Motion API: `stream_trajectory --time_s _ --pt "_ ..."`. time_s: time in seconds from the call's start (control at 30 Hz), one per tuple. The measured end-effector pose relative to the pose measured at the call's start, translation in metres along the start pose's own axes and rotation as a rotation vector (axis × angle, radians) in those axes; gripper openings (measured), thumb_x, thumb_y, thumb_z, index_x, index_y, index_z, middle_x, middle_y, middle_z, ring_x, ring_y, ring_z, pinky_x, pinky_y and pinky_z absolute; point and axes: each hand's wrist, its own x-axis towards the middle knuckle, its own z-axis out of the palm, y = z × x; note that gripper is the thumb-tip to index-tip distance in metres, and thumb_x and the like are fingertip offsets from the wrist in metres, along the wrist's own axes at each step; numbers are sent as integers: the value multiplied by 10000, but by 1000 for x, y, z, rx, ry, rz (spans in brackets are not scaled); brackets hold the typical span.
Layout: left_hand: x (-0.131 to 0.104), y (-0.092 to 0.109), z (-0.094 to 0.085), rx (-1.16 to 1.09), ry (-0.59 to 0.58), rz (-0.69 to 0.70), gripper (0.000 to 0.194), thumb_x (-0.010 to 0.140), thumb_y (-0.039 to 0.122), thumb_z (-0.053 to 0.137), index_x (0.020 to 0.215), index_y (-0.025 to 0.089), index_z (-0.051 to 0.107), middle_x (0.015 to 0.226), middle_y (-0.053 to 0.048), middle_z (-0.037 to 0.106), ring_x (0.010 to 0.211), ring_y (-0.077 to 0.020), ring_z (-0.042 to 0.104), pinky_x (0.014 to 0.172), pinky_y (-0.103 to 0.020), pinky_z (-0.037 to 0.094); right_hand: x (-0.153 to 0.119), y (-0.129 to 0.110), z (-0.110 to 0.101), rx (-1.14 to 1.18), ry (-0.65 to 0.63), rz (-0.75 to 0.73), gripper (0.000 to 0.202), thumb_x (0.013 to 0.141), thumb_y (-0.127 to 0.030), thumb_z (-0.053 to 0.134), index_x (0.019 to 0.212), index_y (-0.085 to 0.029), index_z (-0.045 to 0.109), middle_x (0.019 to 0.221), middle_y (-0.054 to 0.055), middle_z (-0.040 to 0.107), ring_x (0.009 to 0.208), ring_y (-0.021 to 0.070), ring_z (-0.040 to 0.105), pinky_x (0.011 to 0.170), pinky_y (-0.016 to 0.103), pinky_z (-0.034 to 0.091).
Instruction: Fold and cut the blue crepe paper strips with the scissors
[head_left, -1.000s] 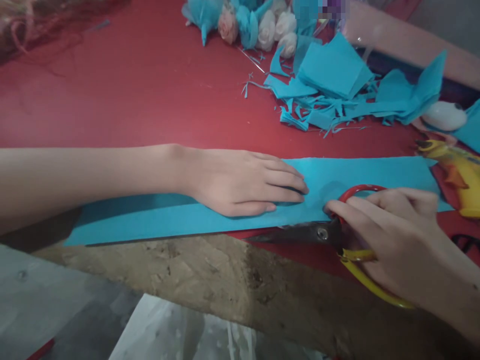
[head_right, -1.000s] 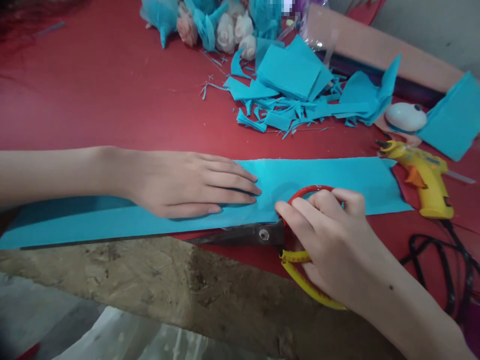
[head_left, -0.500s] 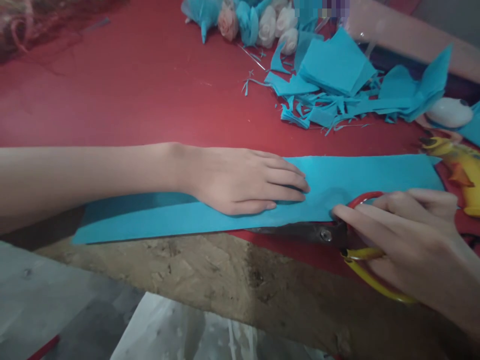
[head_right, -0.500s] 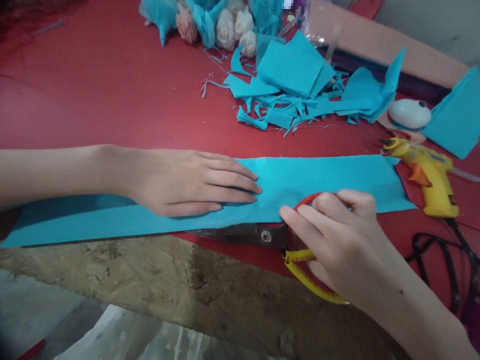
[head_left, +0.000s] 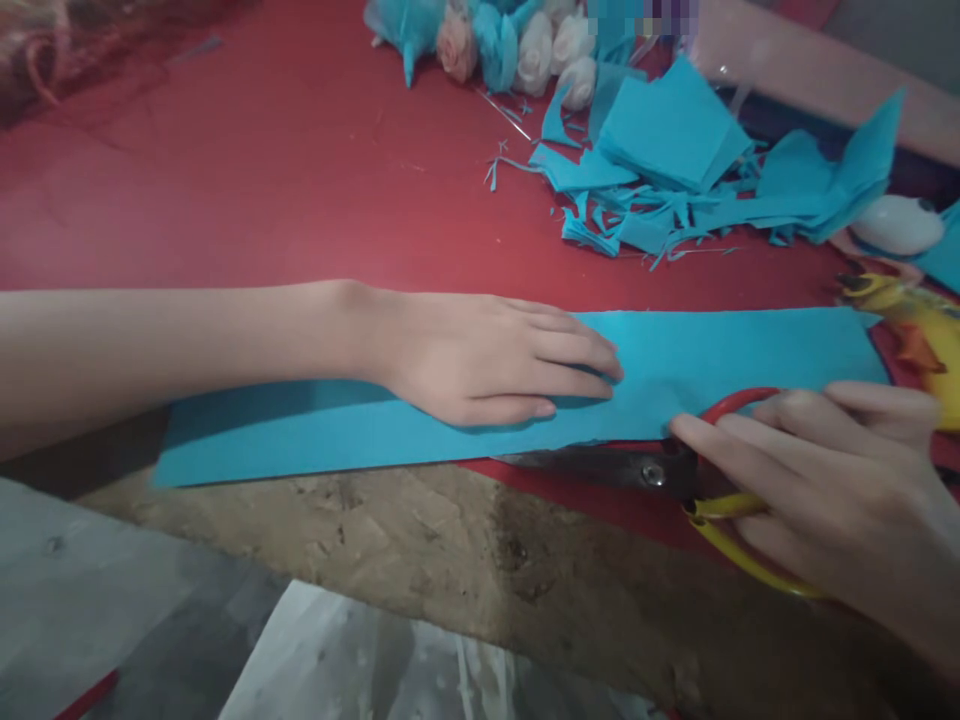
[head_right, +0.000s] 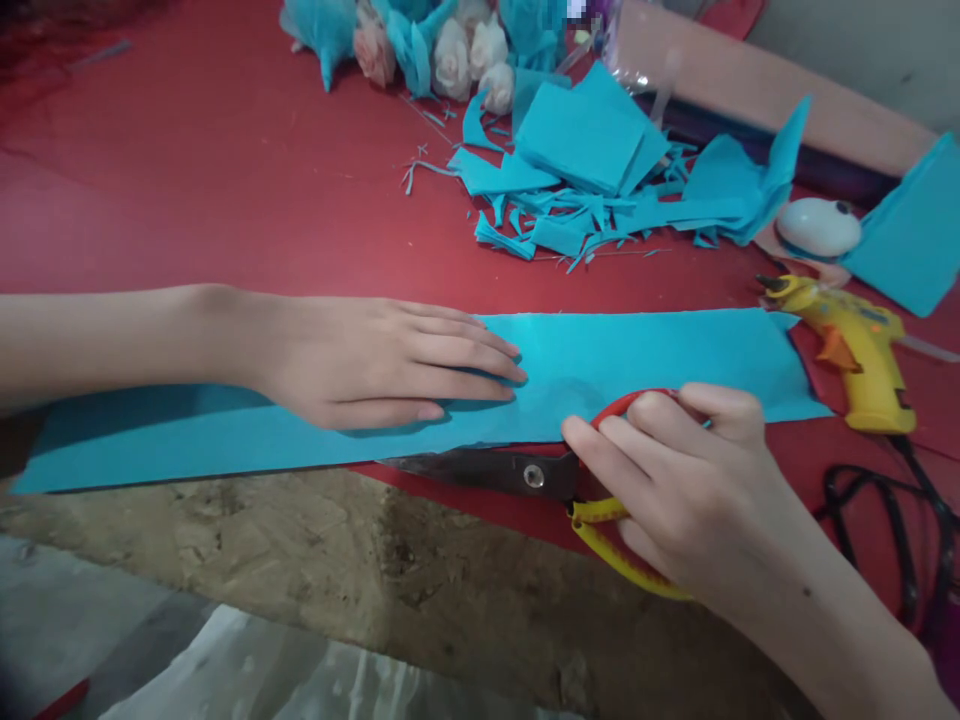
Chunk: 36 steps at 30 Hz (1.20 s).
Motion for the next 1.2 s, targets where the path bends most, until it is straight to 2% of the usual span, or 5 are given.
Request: stream_trajectory --time_s 0.27,0.53,0.73,0.97,1.2 --pt "0 2 -8 20 -10 10 445 945 237 298 1318 87 488 1444 -119 409 1379 -196 309 1158 -304 230 -17 12 -1 -22 -14 27 274 741 -97 441 981 -218 497 608 -19 603 622 189 499 628 372 326" --pt "-1 -2 3 72 -28 -38 448 946 267 309 1342 121 461 1444 -94 415 1378 -196 308 1171 -326 186 -28 12 1 -101 -78 60 366 667 -111 452 1017 -209 492 725 46 658 699 249 492 654 420 300" --pt "-1 -2 5 95 -1 0 444 945 243 322 1323 72 481 1416 -124 447 1358 -219 345 1166 -316 201 -36 12 3 -101 -117 148 363 653 -131 457 1005 -204 513 723 66 631 729 274 477 714 443 289" --pt "-1 -1 4 141 -28 -6 465 955 265 295 1344 65 453 1425 -119 433 1362 -213 331 1162 -308 189 -31 15 3 -77 -164 121 353 618 -142 436 954 -195 532 694 59 588 720 277 458 698 436 275" --pt "-1 0 3 159 -34 -8 550 899 389 444 1344 65 449 1430 -153 409 1361 -236 331 1153 -315 202 -17 18 2 -7 -139 66 402 579 -98 439 961 -197 517 675 34 590 718 266 476 685 425 272"
